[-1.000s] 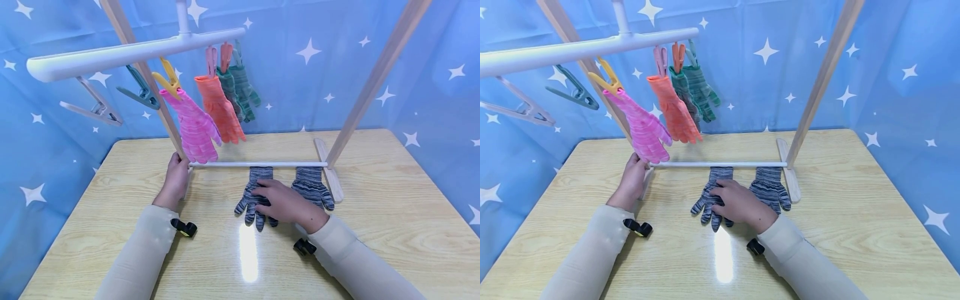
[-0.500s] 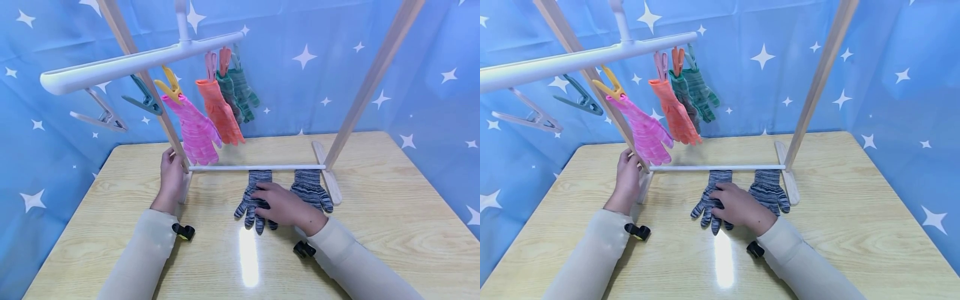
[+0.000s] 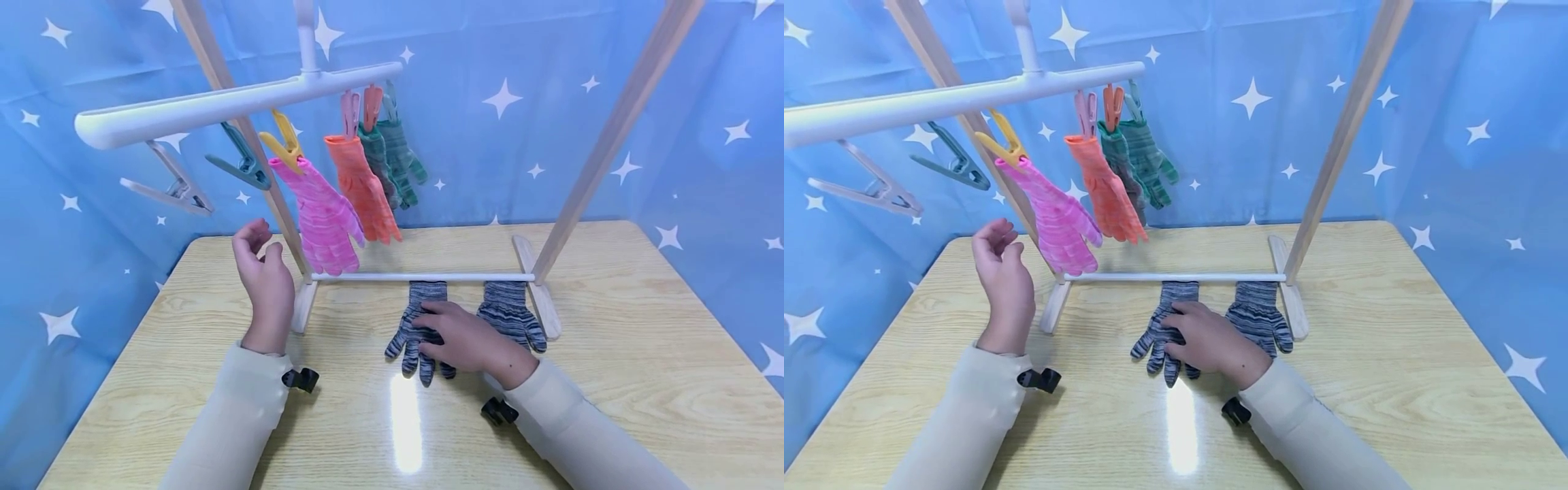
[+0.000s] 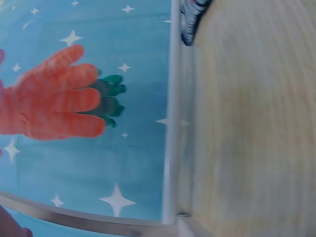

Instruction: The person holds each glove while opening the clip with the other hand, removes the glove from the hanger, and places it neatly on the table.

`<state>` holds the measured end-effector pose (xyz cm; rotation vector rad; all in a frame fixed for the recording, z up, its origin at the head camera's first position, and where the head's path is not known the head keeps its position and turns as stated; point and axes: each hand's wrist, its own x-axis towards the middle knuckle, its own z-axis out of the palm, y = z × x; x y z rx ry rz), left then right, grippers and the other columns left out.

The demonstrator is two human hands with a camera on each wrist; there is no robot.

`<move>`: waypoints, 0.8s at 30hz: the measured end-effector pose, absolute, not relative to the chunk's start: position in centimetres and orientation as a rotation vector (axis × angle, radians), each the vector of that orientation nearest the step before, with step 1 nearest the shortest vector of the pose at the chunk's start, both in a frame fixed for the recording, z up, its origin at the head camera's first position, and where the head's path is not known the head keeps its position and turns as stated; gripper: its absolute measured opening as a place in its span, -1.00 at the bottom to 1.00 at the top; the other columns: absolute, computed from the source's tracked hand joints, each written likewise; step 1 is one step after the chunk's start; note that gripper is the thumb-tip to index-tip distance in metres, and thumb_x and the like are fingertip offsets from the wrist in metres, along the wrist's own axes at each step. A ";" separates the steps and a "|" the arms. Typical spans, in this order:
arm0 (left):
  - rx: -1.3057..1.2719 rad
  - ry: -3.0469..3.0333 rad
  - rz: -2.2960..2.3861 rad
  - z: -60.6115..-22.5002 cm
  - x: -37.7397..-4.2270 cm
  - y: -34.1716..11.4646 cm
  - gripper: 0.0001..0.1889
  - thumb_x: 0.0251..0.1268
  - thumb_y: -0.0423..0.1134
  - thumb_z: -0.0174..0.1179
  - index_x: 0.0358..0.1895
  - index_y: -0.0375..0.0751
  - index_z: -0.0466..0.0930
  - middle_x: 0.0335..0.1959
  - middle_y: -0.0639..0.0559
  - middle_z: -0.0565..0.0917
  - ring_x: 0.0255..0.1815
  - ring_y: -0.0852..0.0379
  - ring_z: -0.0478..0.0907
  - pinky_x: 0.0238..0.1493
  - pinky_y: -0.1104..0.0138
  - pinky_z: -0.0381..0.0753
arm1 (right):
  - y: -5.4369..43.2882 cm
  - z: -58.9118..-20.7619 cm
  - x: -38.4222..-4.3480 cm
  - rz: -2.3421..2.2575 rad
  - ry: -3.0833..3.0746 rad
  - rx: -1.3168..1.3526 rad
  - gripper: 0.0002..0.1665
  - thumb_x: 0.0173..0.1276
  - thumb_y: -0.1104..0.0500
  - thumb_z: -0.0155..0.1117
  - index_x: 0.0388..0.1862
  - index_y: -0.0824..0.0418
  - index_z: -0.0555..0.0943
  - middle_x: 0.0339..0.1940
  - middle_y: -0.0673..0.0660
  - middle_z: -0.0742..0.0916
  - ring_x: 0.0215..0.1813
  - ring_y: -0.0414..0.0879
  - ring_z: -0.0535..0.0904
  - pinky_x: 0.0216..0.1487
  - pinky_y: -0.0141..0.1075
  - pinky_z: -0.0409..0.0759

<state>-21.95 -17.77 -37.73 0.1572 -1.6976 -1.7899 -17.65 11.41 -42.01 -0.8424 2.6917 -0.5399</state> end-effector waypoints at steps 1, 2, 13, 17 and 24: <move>0.131 -1.666 -1.783 -37.5 -21.8 -17.7 -0.61 0.37 -0.52 -0.16 0.21 -0.23 0.35 0.08 0.10 0.43 0.24 0.05 0.33 0.21 0.35 0.27 | 11.4 -42.0 -17.6 -0.543 2.690 -0.839 -0.50 0.46 0.00 0.26 0.32 0.13 0.57 0.53 0.27 0.38 0.55 0.21 0.27 0.39 0.13 0.42; 0.108 -1.636 -1.777 -37.2 -21.6 -17.6 -0.62 0.36 -0.53 -0.17 0.19 -0.23 0.36 0.06 0.10 0.44 0.21 0.06 0.35 0.20 0.36 0.29 | 11.4 -42.0 -17.6 -0.544 2.689 -0.839 -0.50 0.46 0.00 0.26 0.32 0.13 0.57 0.53 0.27 0.38 0.55 0.21 0.27 0.39 0.13 0.42; -0.071 -1.415 -1.919 -34.9 -19.8 -16.5 -0.64 0.44 -0.50 -0.29 -0.05 -0.14 0.52 -0.05 0.01 0.57 0.06 -0.06 0.50 0.04 0.23 0.37 | 11.4 -42.1 -17.5 -0.539 2.694 -0.832 -0.50 0.46 0.00 0.26 0.32 0.12 0.56 0.53 0.27 0.37 0.55 0.22 0.26 0.38 0.13 0.43; -0.125 -1.364 -1.956 -34.4 -19.3 -16.3 -0.65 0.45 -0.46 -0.27 -0.07 -0.13 0.55 -0.11 -0.01 0.62 -0.01 -0.03 0.54 0.00 0.18 0.38 | 11.4 -42.2 -17.5 -0.528 2.699 -0.834 -0.49 0.46 0.00 0.26 0.33 0.12 0.56 0.53 0.27 0.38 0.55 0.21 0.26 0.38 0.13 0.43; -0.279 -1.339 -1.968 -33.4 -18.1 -15.5 -0.68 0.52 -0.26 -0.23 0.03 -0.24 0.53 -0.08 -0.08 0.63 -0.03 0.00 0.59 0.00 0.21 0.40 | 11.3 -42.2 -17.5 -0.509 2.711 -0.838 -0.48 0.47 -0.02 0.26 0.34 0.11 0.55 0.54 0.27 0.36 0.56 0.22 0.24 0.39 0.13 0.42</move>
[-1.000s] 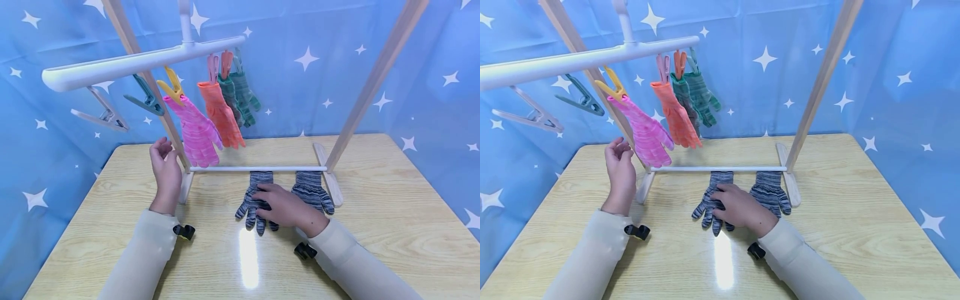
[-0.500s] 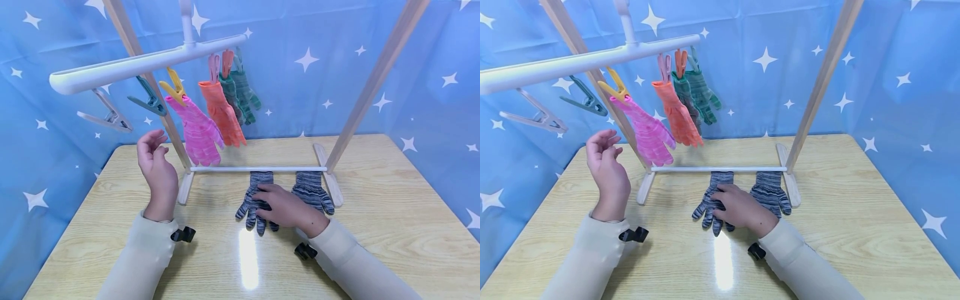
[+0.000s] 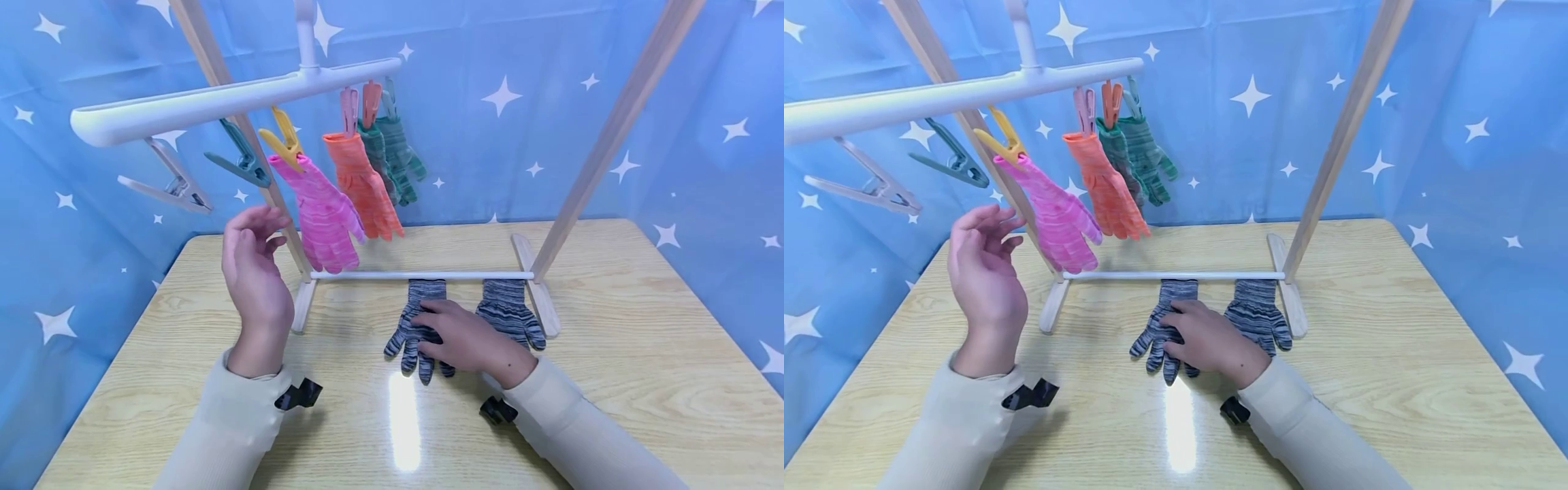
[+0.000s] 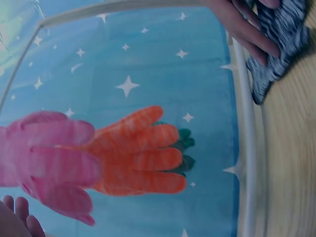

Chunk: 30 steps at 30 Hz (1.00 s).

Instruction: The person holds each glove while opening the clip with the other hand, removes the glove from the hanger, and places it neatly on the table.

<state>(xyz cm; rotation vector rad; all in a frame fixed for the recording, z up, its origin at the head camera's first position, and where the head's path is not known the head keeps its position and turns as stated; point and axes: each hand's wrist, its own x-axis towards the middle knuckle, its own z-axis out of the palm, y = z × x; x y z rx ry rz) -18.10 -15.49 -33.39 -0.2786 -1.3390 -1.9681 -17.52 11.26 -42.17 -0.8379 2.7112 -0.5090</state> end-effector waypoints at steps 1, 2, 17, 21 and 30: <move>-0.300 -1.335 -1.976 -33.2 -17.9 -15.4 -0.67 0.53 -0.24 -0.24 0.04 -0.24 0.53 -0.07 -0.08 0.63 -0.03 0.00 0.60 0.00 0.21 0.41 | 11.3 -42.1 -17.5 -0.509 2.711 -0.833 -0.48 0.47 -0.02 0.26 0.34 0.11 0.55 0.55 0.26 0.36 0.57 0.21 0.23 0.40 0.13 0.41; -0.320 -1.330 -1.991 -32.9 -17.7 -15.3 -0.65 0.54 -0.23 -0.26 0.06 -0.24 0.52 -0.07 -0.09 0.64 -0.03 0.00 0.61 0.01 0.21 0.43 | 11.2 -42.1 -17.5 -0.509 2.711 -0.832 -0.48 0.47 -0.01 0.25 0.34 0.11 0.54 0.55 0.26 0.36 0.57 0.22 0.23 0.41 0.13 0.40; -0.472 -1.220 -2.157 -31.0 -15.9 -14.1 -0.58 0.59 -0.12 -0.32 0.16 -0.24 0.48 -0.07 -0.01 0.71 -0.08 0.03 0.69 0.00 0.21 0.51 | 11.2 -42.1 -17.5 -0.522 2.701 -0.834 -0.49 0.47 0.01 0.25 0.33 0.13 0.55 0.54 0.28 0.36 0.55 0.23 0.25 0.42 0.14 0.39; -0.472 -1.186 -2.148 -30.6 -15.8 -13.8 -0.60 0.57 -0.13 -0.31 0.12 -0.24 0.47 -0.11 -0.01 0.71 -0.12 0.04 0.69 -0.03 0.22 0.50 | 11.1 -42.1 -17.5 -0.537 2.701 -0.825 -0.50 0.47 0.01 0.25 0.33 0.12 0.55 0.54 0.28 0.36 0.56 0.23 0.24 0.43 0.14 0.37; -0.530 -1.109 -2.168 -29.2 -15.3 -12.9 -0.61 0.56 -0.22 -0.38 -0.01 -0.25 0.50 -0.24 0.01 0.68 -0.22 0.07 0.65 -0.06 0.23 0.50 | 11.2 -42.2 -17.5 -0.536 2.704 -0.819 -0.49 0.47 0.00 0.26 0.33 0.10 0.55 0.55 0.27 0.35 0.56 0.22 0.23 0.43 0.14 0.37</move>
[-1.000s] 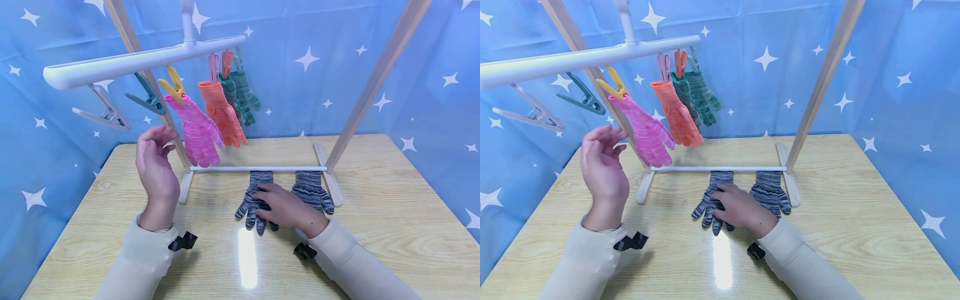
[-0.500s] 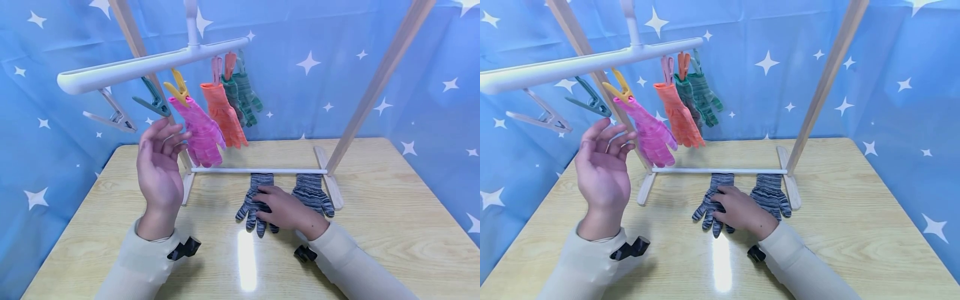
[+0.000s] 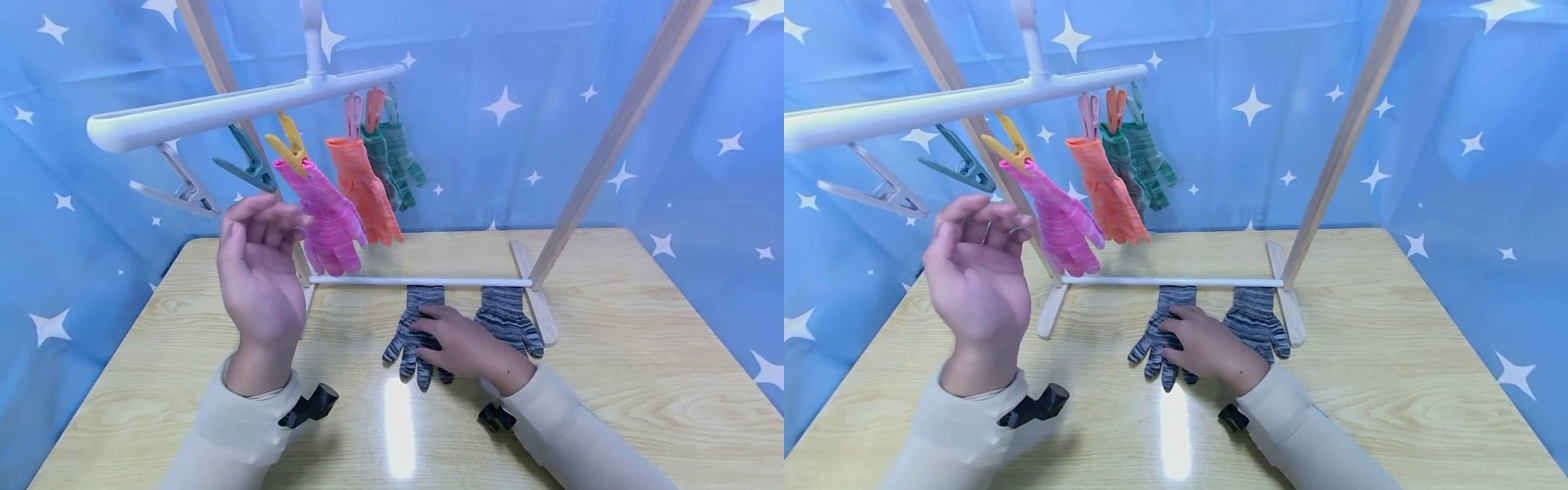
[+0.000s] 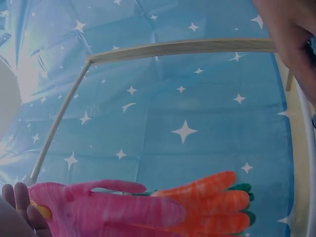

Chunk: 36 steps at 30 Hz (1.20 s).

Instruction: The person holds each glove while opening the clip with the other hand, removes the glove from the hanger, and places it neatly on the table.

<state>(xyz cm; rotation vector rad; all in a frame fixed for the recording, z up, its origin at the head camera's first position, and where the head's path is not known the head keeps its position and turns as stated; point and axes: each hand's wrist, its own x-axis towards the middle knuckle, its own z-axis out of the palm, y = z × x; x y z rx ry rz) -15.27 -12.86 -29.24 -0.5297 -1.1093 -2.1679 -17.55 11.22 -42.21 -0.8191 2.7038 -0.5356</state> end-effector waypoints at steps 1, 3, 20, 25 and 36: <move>-0.542 -1.111 -2.167 -29.1 -15.3 -12.7 -0.61 0.56 -0.22 -0.38 -0.02 -0.25 0.50 -0.24 0.00 0.68 -0.22 0.07 0.65 -0.05 0.22 0.50 | 11.2 -42.2 -17.5 -0.534 2.705 -0.822 -0.49 0.47 0.00 0.26 0.33 0.11 0.55 0.54 0.27 0.36 0.56 0.22 0.23 0.43 0.14 0.37; -0.560 -1.132 -2.158 -28.9 -15.3 -12.5 -0.63 0.54 -0.23 -0.35 -0.04 -0.24 0.51 -0.24 0.00 0.68 -0.22 0.06 0.64 -0.02 0.22 0.51 | 11.2 -42.3 -17.5 -0.533 2.707 -0.826 -0.50 0.47 0.01 0.26 0.33 0.12 0.55 0.54 0.28 0.36 0.56 0.23 0.24 0.42 0.14 0.38; -0.649 -1.213 -2.127 -28.7 -15.3 -11.0 -0.74 0.47 -0.31 -0.22 -0.06 -0.23 0.50 -0.21 -0.01 0.67 -0.17 0.03 0.63 0.03 0.19 0.54 | 11.1 -42.3 -17.5 -0.540 2.707 -0.828 -0.51 0.47 0.02 0.26 0.31 0.13 0.56 0.54 0.27 0.37 0.56 0.23 0.24 0.43 0.14 0.36; -0.626 -1.255 -2.056 -28.7 -15.6 -10.9 -0.73 0.44 -0.40 -0.22 -0.08 -0.22 0.52 -0.20 0.00 0.64 -0.16 0.02 0.62 0.03 0.19 0.55 | 11.1 -42.2 -17.6 -0.534 2.709 -0.838 -0.51 0.46 0.01 0.26 0.31 0.13 0.56 0.53 0.27 0.38 0.55 0.22 0.26 0.42 0.14 0.38; -0.339 -1.258 -1.893 -29.5 -18.0 -11.7 -0.73 0.41 -0.52 -0.15 -0.22 -0.20 0.57 -0.26 0.01 0.58 -0.12 0.03 0.54 0.07 0.25 0.51 | 11.0 -41.9 -17.6 -0.537 2.706 -0.837 -0.50 0.46 0.01 0.26 0.32 0.13 0.56 0.53 0.27 0.37 0.55 0.22 0.26 0.41 0.14 0.39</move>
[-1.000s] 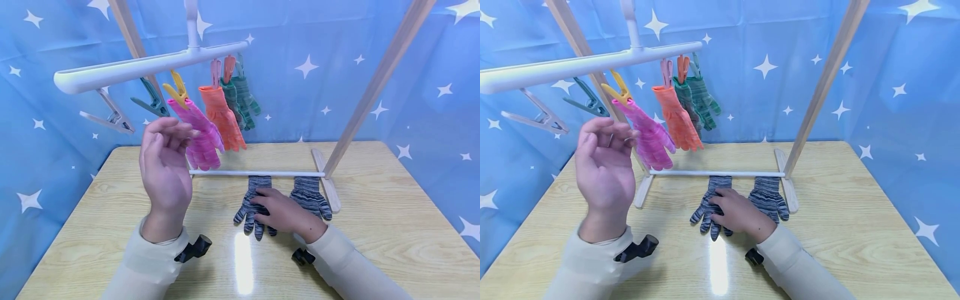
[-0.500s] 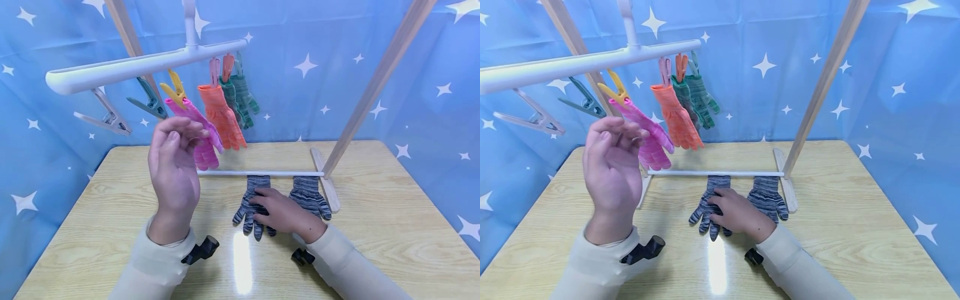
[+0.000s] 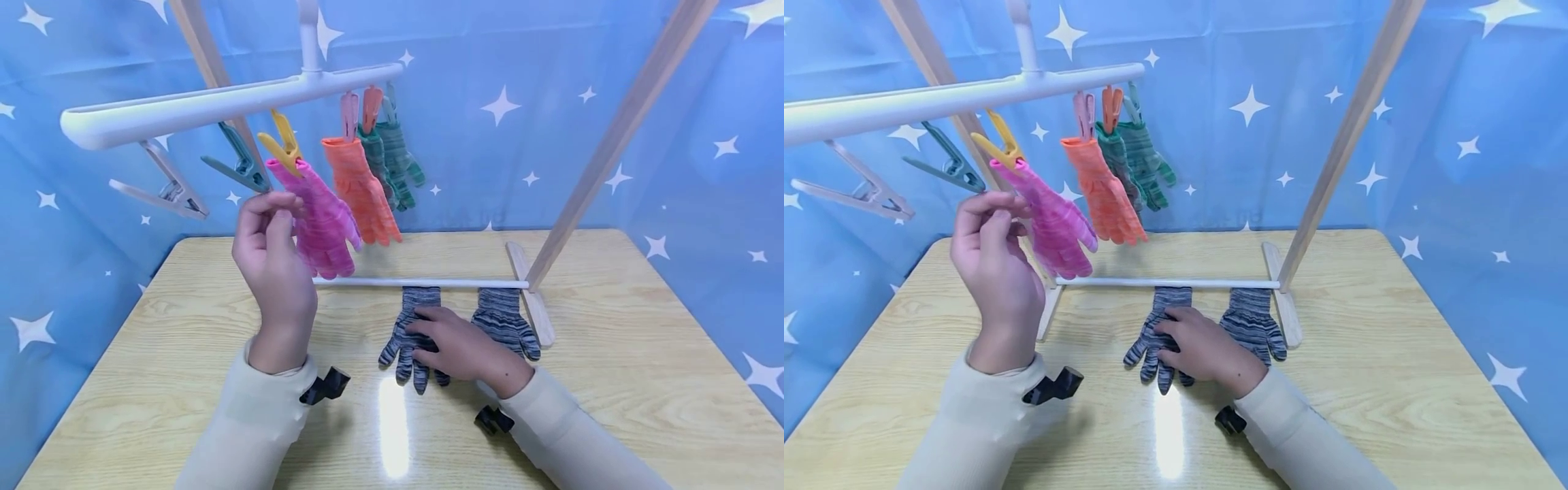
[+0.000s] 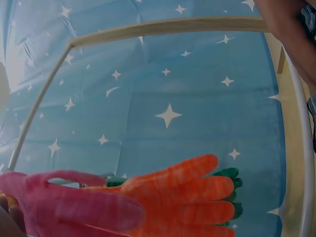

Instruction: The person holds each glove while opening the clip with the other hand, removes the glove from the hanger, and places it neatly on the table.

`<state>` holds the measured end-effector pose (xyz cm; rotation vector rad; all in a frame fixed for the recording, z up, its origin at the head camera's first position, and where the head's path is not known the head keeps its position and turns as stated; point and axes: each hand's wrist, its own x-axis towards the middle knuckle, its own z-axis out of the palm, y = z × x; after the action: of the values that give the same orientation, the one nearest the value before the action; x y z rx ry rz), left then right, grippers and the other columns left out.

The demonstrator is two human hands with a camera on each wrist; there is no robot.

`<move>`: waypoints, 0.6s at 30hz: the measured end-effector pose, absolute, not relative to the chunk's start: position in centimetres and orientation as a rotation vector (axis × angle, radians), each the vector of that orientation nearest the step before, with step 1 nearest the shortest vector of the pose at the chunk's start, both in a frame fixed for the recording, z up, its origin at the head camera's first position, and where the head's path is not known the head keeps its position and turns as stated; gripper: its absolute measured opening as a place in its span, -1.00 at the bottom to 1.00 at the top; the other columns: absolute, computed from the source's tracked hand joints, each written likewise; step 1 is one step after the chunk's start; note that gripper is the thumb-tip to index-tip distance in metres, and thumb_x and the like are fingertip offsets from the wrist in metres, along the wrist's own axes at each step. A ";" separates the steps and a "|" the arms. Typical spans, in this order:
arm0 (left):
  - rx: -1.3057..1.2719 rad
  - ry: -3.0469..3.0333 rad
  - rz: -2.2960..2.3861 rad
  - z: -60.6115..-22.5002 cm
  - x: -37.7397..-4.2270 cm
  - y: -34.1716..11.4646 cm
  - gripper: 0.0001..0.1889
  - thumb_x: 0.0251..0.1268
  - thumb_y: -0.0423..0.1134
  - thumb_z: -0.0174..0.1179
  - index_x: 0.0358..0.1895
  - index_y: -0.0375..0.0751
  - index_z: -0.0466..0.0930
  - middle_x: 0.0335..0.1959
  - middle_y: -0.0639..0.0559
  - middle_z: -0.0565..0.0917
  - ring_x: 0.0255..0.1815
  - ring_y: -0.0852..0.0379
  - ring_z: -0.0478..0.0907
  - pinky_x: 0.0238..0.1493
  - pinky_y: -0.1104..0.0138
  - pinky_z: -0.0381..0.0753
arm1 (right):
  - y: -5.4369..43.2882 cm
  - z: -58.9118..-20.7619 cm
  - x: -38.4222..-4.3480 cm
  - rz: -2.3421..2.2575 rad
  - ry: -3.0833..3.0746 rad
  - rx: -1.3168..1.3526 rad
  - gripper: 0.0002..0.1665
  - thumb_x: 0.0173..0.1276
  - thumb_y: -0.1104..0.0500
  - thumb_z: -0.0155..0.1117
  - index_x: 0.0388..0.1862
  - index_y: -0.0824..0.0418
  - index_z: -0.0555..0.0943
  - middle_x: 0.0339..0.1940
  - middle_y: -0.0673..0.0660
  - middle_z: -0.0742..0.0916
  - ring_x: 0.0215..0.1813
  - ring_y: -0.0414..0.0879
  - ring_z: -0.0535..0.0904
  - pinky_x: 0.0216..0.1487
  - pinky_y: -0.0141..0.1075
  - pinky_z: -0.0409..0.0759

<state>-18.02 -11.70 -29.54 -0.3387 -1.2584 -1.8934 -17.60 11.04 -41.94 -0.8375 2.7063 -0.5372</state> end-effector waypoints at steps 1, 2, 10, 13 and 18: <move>-0.313 -1.234 -1.901 -29.6 -18.3 -11.7 -0.71 0.38 -0.54 -0.16 -0.25 -0.19 0.56 -0.26 0.01 0.57 -0.10 0.03 0.52 0.08 0.26 0.49 | 11.0 -41.9 -17.6 -0.540 2.706 -0.839 -0.50 0.46 0.01 0.26 0.32 0.13 0.56 0.53 0.28 0.37 0.55 0.23 0.26 0.41 0.14 0.39; -0.293 -1.213 -1.908 -29.7 -18.5 -11.8 -0.70 0.37 -0.56 -0.17 -0.26 -0.19 0.56 -0.25 0.00 0.56 -0.07 0.03 0.50 0.09 0.26 0.47 | 11.0 -41.9 -17.6 -0.541 2.706 -0.837 -0.50 0.46 0.01 0.26 0.32 0.13 0.56 0.53 0.28 0.37 0.55 0.23 0.26 0.41 0.14 0.39; -0.173 -1.300 -1.929 -30.3 -19.4 -12.3 -0.74 0.37 -0.57 -0.17 -0.06 -0.23 0.44 0.02 -0.03 0.50 0.27 0.01 0.39 0.18 0.25 0.44 | 11.0 -42.0 -17.6 -0.537 2.711 -0.834 -0.50 0.46 0.00 0.26 0.32 0.12 0.56 0.54 0.27 0.37 0.55 0.22 0.26 0.41 0.14 0.39; -0.183 -1.354 -1.967 -30.4 -19.6 -12.5 -0.71 0.40 -0.55 -0.17 0.08 -0.25 0.37 0.14 -0.03 0.48 0.32 0.05 0.37 0.19 0.27 0.51 | 11.0 -42.0 -17.6 -0.535 2.709 -0.825 -0.49 0.46 0.00 0.27 0.32 0.11 0.56 0.54 0.26 0.37 0.55 0.21 0.25 0.42 0.14 0.39; -0.201 -1.433 -1.988 -30.5 -19.8 -12.5 -0.60 0.45 -0.52 -0.15 0.30 -0.26 0.28 0.27 -0.01 0.44 0.38 0.11 0.36 0.26 0.29 0.53 | 11.0 -42.0 -17.6 -0.530 2.710 -0.818 -0.49 0.45 -0.01 0.27 0.32 0.10 0.56 0.54 0.25 0.37 0.56 0.21 0.25 0.42 0.13 0.38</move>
<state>-19.78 -12.55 -30.53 -0.2012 -1.4328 -1.9880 -17.59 11.04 -42.03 -0.8184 2.7100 -0.5301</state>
